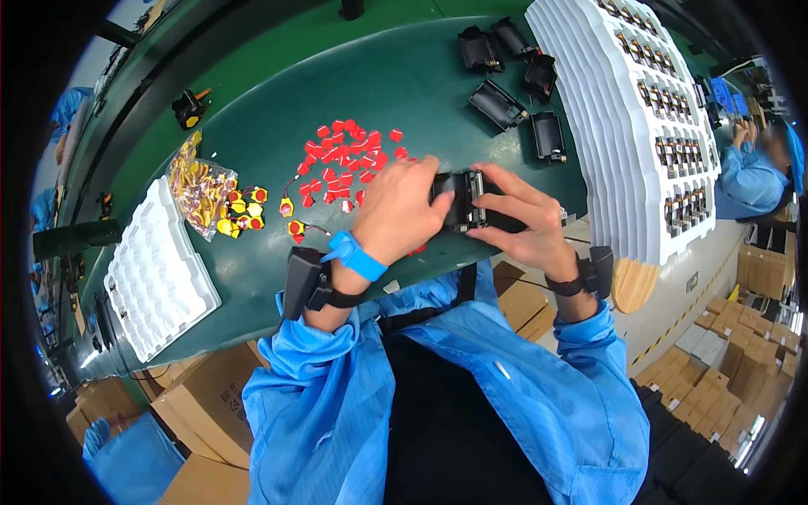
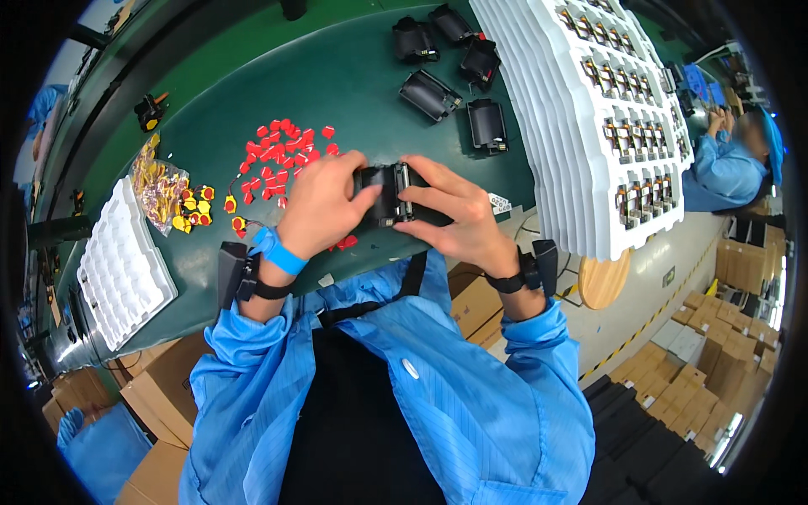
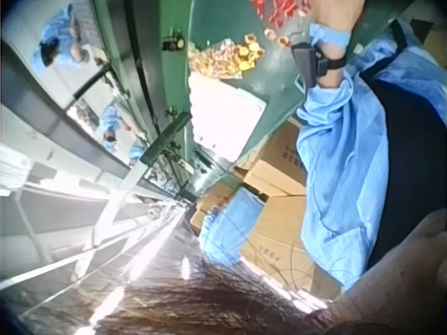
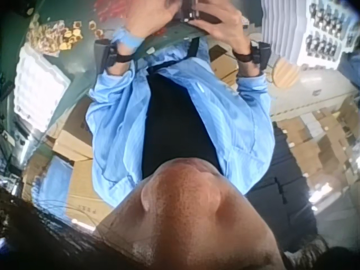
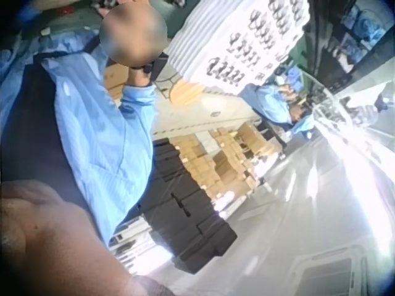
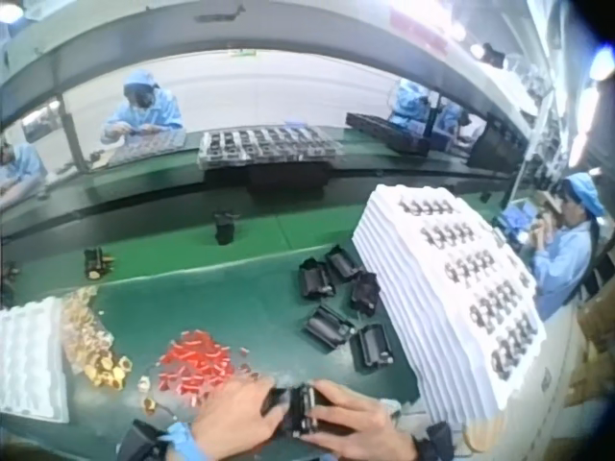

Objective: Assembling small yellow and red plastic components into black plastic housings at a workstation.

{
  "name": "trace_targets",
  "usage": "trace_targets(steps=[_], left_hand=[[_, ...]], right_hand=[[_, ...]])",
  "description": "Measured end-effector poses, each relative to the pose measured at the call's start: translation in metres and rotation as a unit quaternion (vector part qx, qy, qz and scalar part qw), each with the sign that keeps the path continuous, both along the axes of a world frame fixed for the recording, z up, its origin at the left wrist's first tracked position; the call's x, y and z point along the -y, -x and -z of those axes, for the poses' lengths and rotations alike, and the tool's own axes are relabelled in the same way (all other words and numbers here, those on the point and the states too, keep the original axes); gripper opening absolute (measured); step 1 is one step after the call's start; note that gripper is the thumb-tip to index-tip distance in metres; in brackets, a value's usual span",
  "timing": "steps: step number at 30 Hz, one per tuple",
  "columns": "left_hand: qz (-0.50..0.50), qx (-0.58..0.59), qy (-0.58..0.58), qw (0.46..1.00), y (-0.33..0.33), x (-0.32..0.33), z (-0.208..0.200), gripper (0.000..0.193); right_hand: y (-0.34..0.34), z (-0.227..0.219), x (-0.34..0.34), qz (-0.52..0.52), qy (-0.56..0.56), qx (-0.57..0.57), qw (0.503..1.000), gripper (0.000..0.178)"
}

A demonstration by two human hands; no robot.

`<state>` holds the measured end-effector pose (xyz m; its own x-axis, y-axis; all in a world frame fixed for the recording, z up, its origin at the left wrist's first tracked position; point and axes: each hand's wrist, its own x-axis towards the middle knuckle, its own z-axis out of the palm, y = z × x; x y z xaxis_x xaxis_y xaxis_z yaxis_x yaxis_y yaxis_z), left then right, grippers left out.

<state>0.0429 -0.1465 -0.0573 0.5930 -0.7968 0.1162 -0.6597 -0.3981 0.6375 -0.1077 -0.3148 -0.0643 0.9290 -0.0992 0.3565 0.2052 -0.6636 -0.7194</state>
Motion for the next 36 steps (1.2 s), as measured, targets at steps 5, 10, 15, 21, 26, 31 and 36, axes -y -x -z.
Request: trace_targets(steps=[5,10,15,21,26,31,36], left_hand=[[-0.007,-0.223,0.055,0.973,-0.008,-0.003,0.000,0.019],[-0.004,-0.525,0.185,0.831,0.014,-0.024,-0.037,0.015],[0.002,-0.494,0.251,0.832,0.020,-0.037,-0.061,0.020],[-0.032,-0.353,0.273,0.894,0.024,-0.049,-0.064,0.016],[-0.057,-0.277,0.265,0.922,0.027,-0.055,-0.074,0.020],[-0.068,-0.185,0.252,0.948,0.031,-0.063,-0.072,0.023],[-0.096,-0.010,0.273,0.957,0.027,-0.067,-0.072,0.034]], right_hand=[[0.000,-0.008,-0.019,0.022,-0.048,0.044,0.998,0.043],[-0.004,-0.032,-0.034,0.023,-0.088,0.119,0.989,0.040],[-0.008,-0.056,-0.040,-0.031,-0.002,0.162,0.986,0.045],[-0.016,-0.085,-0.052,-0.057,0.008,0.115,0.992,0.041],[-0.019,-0.079,-0.065,0.076,-0.141,0.105,0.981,0.023],[-0.033,-0.078,-0.079,0.042,0.050,0.097,0.993,0.014],[-0.045,-0.072,-0.087,0.056,0.096,0.163,0.980,0.014]])
